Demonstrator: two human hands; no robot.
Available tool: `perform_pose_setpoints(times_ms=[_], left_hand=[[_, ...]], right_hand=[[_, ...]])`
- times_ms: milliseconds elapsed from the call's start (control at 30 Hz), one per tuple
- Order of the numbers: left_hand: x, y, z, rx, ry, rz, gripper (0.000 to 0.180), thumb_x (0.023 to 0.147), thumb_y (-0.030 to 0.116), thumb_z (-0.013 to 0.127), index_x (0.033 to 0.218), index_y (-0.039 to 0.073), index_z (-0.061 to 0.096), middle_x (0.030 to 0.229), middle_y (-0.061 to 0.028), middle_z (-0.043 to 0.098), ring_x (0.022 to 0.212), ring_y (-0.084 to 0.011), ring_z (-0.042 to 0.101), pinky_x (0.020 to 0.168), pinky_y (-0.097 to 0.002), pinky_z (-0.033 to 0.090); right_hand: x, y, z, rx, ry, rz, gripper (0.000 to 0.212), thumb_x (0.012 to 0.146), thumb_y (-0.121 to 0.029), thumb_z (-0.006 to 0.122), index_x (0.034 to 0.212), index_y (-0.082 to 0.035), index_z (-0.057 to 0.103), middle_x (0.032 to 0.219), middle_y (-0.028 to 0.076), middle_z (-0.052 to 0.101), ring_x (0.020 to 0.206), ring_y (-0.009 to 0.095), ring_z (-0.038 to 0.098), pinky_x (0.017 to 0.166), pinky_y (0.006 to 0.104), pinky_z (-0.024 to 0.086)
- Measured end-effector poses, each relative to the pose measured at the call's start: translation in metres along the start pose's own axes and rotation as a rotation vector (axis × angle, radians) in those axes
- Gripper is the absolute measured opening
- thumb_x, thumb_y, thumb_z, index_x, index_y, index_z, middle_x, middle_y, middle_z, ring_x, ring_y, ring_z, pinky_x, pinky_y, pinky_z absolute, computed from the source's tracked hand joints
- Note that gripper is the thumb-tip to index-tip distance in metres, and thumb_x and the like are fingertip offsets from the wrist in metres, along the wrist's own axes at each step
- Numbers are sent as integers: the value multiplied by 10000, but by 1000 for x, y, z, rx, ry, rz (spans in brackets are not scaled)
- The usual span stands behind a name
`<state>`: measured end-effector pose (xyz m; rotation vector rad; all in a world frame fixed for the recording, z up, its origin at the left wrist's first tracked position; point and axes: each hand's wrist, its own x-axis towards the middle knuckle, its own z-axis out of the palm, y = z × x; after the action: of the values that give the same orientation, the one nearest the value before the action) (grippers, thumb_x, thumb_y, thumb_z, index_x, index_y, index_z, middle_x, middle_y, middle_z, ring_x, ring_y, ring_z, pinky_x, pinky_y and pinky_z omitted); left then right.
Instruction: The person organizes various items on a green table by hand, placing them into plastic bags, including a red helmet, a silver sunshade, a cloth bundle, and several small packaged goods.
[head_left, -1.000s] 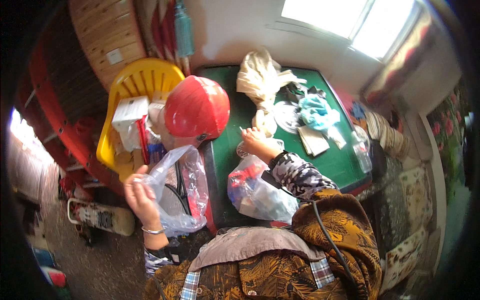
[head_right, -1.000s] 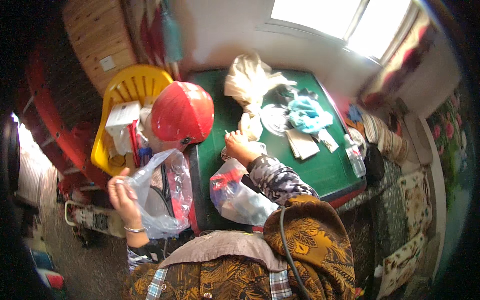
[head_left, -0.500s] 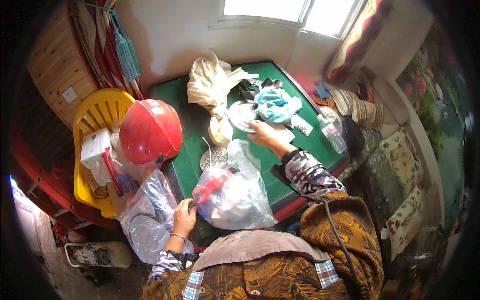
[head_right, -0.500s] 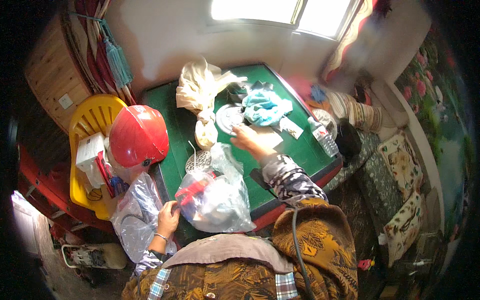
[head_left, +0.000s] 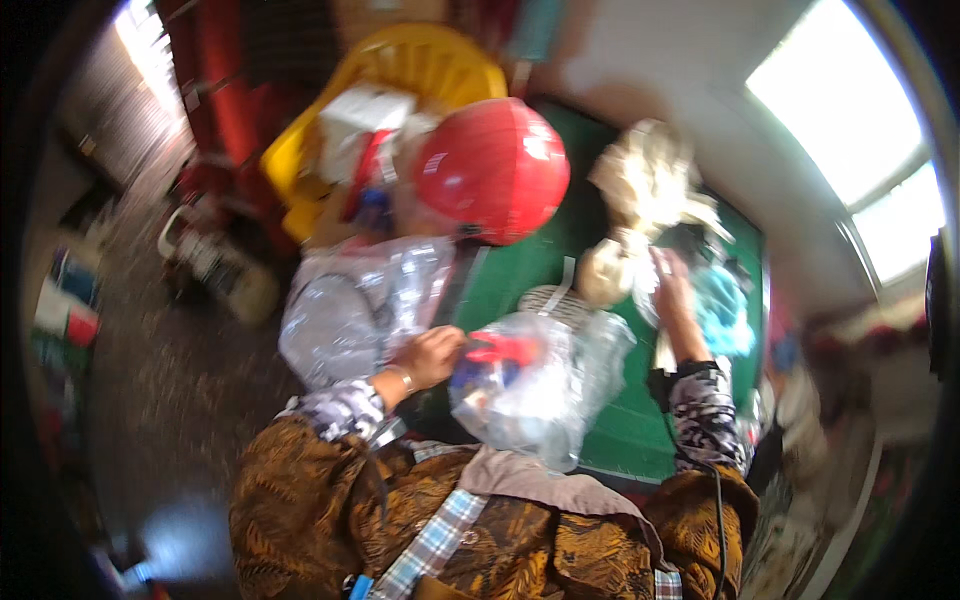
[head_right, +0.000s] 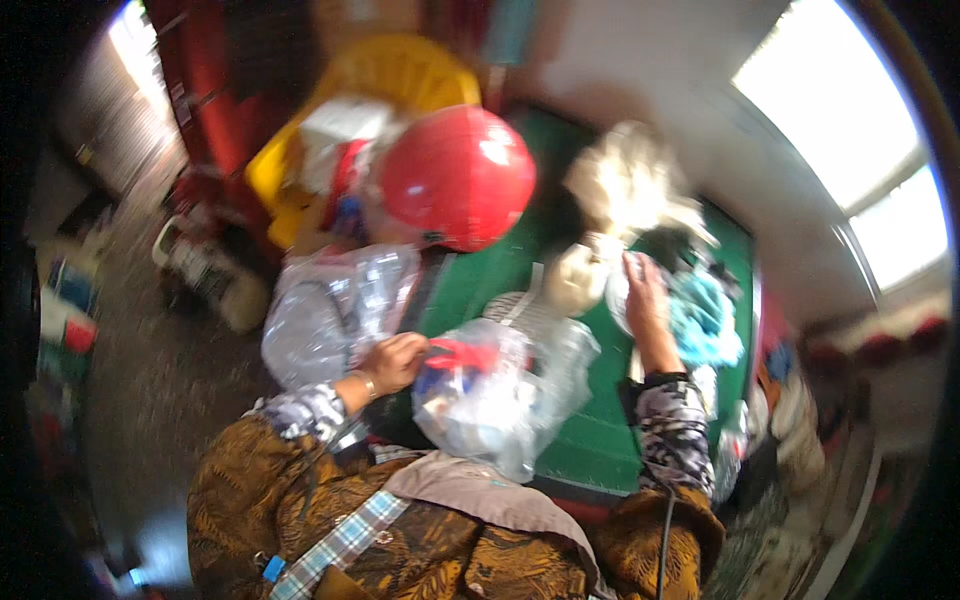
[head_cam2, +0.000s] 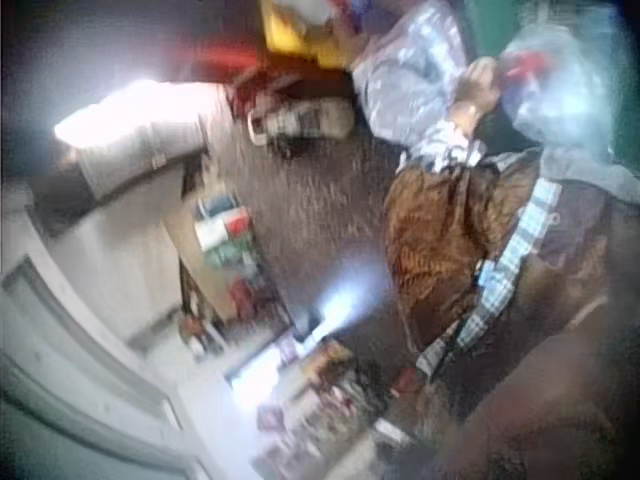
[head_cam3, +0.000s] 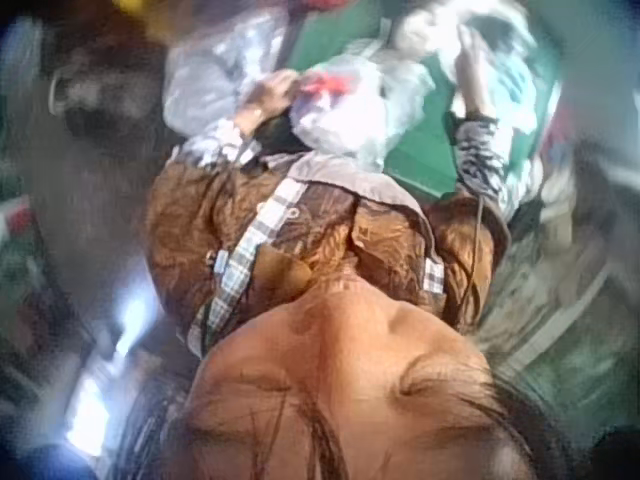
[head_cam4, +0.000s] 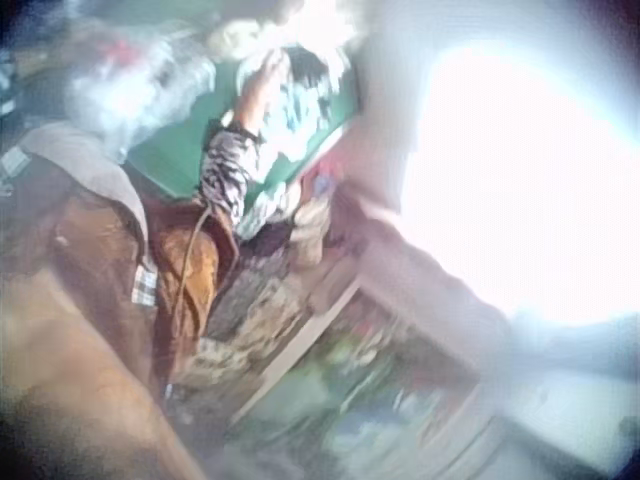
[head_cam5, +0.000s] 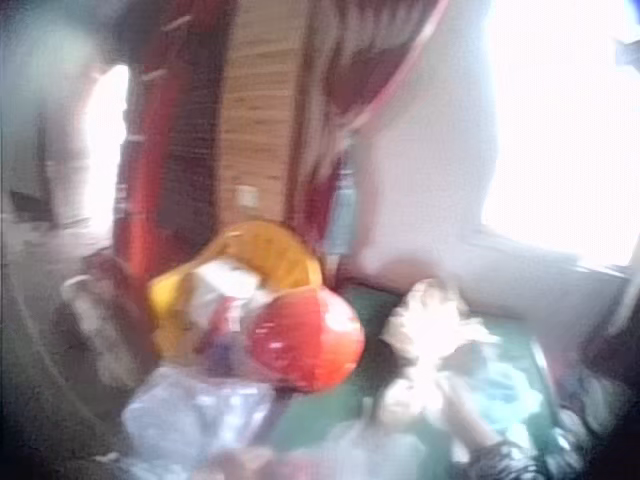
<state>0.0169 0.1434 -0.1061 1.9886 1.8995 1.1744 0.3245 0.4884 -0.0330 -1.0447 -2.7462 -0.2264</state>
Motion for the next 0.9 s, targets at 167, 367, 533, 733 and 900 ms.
perform_pose_setpoints(times_ms=[167, 367, 533, 733, 900], left_hand=[[-14, -14, 3, -61, 41, 100, 154, 760, -13, 581, 905, 37, 561, 894, -100, 600, 838, -289, 624, 726, -364, 516], [-12, -11, 1, -71, 31, 66, 151, 759, -23, 565, 900, 31, 564, 903, -99, 603, 841, -286, 624, 728, -358, 514], [-8, -10, -4, -54, 2, 54, 139, 752, -8, 555, 886, 26, 566, 910, -115, 599, 851, -310, 614, 729, -375, 509], [0, -9, -8, -32, -13, 54, 133, 784, 26, 545, 915, 41, 548, 902, -143, 586, 844, -350, 600, 729, -407, 493], [0, -6, -9, -31, 2, 65, 94, 787, 36, 516, 877, 46, 542, 865, -138, 577, 812, -349, 597, 704, -413, 493]], right_hand=[[55, -6, 10, -388, 107, -320, 503, 826, -87, 516, 1322, -150, 468, 1481, 93, 301, 1362, 305, 283, 1060, 438, 313], [93, 7, -41, -163, 305, -256, 246, 708, -64, 613, 952, -62, 583, 1136, 124, 583, 1137, 275, 509, 967, 417, 379], [87, 15, -132, -259, 207, -269, 276, 735, -55, 580, 1010, -68, 597, 1029, 116, 610, 1029, 290, 556, 899, 397, 436], [67, -3, -81, -425, -35, -217, 564, 810, -84, 533, 1352, -198, 429, 1371, 90, 430, 1246, 272, 429, 1021, 393, 368], [85, -29, -30, -613, -45, -261, 601, 860, -186, 501, 1430, -238, 318, 1510, 89, 248, 1375, 286, 270, 1083, 425, 289]])
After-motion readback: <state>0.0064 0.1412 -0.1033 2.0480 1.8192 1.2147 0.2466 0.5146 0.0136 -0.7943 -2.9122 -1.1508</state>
